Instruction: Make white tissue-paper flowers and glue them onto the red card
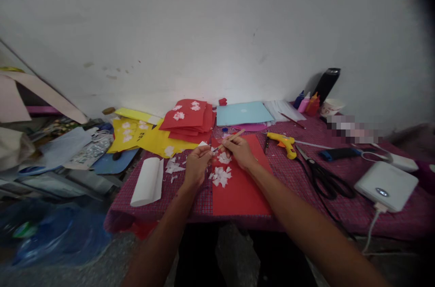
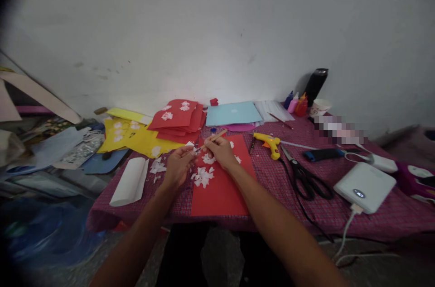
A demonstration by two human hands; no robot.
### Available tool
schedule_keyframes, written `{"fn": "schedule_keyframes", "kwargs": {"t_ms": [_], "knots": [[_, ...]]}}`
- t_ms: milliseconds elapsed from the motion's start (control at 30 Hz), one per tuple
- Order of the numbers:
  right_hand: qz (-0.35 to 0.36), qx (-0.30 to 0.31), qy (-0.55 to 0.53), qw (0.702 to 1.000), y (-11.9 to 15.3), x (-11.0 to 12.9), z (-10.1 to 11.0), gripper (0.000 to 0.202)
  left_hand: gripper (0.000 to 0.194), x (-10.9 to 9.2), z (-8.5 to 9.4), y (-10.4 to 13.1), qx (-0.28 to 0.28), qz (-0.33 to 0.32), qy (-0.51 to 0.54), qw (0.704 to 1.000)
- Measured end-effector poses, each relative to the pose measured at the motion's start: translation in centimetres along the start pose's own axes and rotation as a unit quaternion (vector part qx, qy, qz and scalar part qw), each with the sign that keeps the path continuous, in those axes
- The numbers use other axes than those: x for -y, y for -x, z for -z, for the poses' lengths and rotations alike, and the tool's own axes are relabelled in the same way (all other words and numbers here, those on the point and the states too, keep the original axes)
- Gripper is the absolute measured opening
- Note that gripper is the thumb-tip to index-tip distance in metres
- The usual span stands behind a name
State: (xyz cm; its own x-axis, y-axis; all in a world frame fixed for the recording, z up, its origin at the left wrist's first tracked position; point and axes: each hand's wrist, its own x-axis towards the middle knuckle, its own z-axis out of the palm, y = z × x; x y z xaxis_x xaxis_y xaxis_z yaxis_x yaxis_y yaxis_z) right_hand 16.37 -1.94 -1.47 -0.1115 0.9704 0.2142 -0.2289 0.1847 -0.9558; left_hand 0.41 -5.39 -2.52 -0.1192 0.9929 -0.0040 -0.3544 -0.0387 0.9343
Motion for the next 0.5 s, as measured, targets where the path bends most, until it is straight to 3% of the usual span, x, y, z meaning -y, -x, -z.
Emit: {"fn": "schedule_keyframes", "kwargs": {"t_ms": [233, 500], "knots": [[-0.009, 0.012, -0.012, 1.000, -0.4, -1.3, 0.2, 0.025, 0.035, -0.2, -0.2, 0.1, 0.002, 0.002, -0.004, 1.000], [-0.009, -0.001, -0.003, 1.000, -0.2, -0.5, 0.2, 0.025, 0.039, -0.4, -0.3, 0.4, 0.015, 0.017, 0.032, 0.999]]}}
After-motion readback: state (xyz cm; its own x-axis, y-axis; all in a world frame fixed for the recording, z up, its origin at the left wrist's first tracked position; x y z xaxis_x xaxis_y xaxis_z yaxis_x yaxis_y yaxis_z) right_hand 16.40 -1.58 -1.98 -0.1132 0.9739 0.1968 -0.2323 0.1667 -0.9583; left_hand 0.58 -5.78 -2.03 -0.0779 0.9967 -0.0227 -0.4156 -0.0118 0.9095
